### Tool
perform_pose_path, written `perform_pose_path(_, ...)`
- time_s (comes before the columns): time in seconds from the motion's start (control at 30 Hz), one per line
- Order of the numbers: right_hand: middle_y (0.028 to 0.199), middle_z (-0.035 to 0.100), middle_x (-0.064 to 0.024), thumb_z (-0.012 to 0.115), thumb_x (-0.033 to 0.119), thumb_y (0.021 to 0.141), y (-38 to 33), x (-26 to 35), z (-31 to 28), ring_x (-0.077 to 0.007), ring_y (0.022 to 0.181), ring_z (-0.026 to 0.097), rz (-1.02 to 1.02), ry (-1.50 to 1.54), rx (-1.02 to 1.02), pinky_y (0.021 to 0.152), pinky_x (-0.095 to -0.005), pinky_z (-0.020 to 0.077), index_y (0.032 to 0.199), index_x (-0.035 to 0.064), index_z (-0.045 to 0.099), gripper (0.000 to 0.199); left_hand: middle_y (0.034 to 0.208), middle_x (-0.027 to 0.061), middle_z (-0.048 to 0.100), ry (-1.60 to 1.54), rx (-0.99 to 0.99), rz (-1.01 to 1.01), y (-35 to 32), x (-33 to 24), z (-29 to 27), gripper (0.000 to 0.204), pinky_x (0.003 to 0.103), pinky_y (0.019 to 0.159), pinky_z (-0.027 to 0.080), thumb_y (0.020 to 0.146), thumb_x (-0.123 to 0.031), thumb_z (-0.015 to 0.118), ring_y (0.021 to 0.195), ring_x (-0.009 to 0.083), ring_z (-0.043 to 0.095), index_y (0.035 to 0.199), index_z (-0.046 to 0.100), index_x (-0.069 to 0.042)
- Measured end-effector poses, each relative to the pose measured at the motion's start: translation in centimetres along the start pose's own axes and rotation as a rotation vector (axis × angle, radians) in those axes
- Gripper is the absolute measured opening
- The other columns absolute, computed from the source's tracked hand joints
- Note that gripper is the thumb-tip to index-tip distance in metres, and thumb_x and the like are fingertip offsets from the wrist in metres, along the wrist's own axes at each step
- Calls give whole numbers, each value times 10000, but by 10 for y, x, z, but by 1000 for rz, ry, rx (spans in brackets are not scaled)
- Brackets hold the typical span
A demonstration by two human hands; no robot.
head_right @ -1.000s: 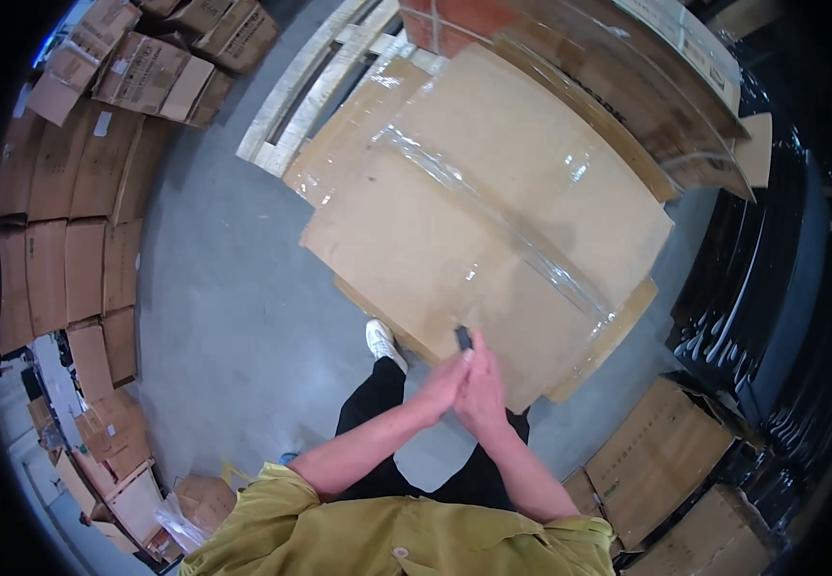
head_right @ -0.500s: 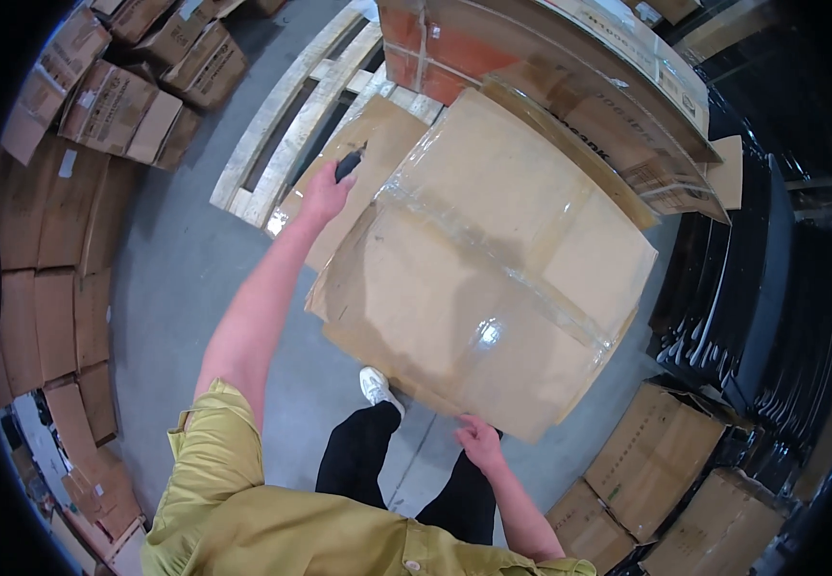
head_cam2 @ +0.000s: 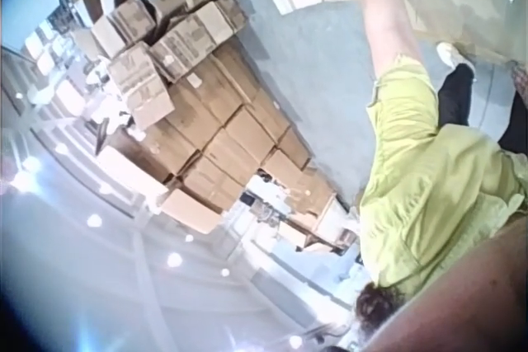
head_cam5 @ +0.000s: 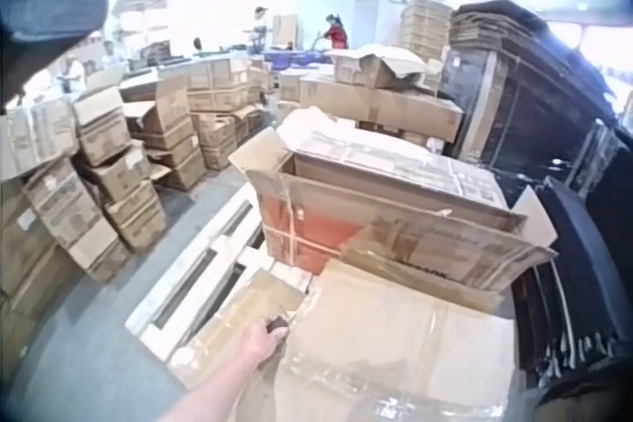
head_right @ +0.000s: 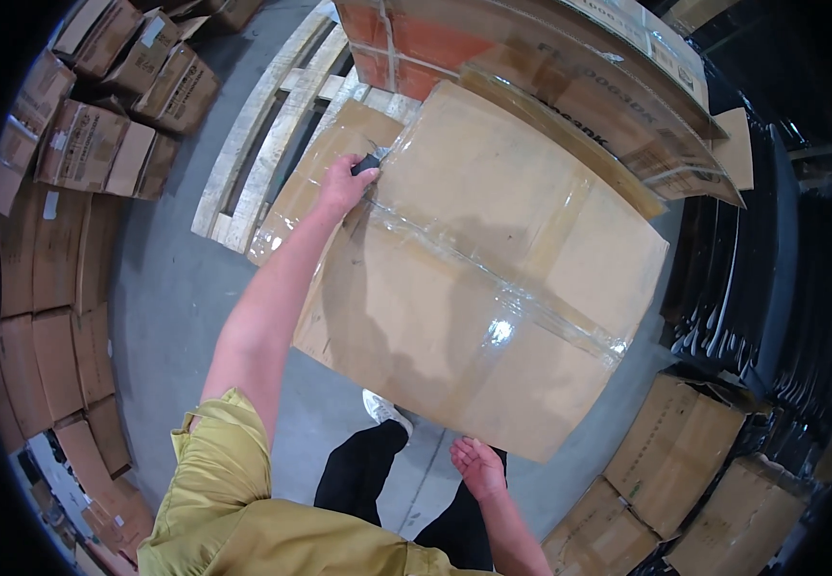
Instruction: Breaking down and flattening cardboard boxes using a utility knife in a warehouse.
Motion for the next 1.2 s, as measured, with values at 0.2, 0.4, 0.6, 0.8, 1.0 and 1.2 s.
perform_pose_path(0.2,881,591,-113,509,270,814,1,-1,4,-214,805,565,14,-76,20,728,-325,447,967,4,517,307,909,159,601,163,29,79,8,-6,-7,388,349,763,440,650,-215,671,866,275,575,1004,593,-75)
perform_pose_path(0.4,874,594,-112,504,283,809,4,-1,6,-220,796,557,3,-126,-20,740,-324,439,935,14,533,298,915,150,601,265,421,222,16,5,-33,375,330,773,441,663,-148,659,862,265,577,1021,582,-68)
perform_pose_path(0.6,872,591,-106,490,297,815,6,-1,5,-220,803,551,6,-175,-6,740,-318,428,943,17,526,310,893,131,608,387,687,376,-19,24,-63,353,308,747,440,666,-64,641,799,249,581,1014,584,-75)
perform_pose_path(0.8,742,597,-64,543,302,798,-11,27,19,-159,691,570,188,-834,191,644,-272,456,806,33,586,272,859,97,597,456,984,284,-72,90,-103,400,311,709,443,583,-13,659,780,198,566,968,582,-94)
perform_pose_path(1.0,946,530,-153,566,198,736,13,198,141,-334,900,487,-1255,-1721,-165,763,-397,406,967,51,534,276,619,-18,452,-164,-82,-583,-192,136,-185,231,228,476,349,704,-179,660,524,76,402,729,463,-61)
perform_pose_path(1.2,924,536,-128,575,368,706,49,226,168,-300,892,495,-752,-1948,-205,780,-380,386,863,63,546,344,623,16,519,-277,81,-287,-266,25,-110,225,218,543,413,740,-220,642,553,96,487,744,547,-17)
Point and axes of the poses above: each hand's wrist, its own y-axis towards the middle knuckle, its own z-axis out of the palm, x = y × z, the point moved 3 cm from there along y, towards the middle knuckle
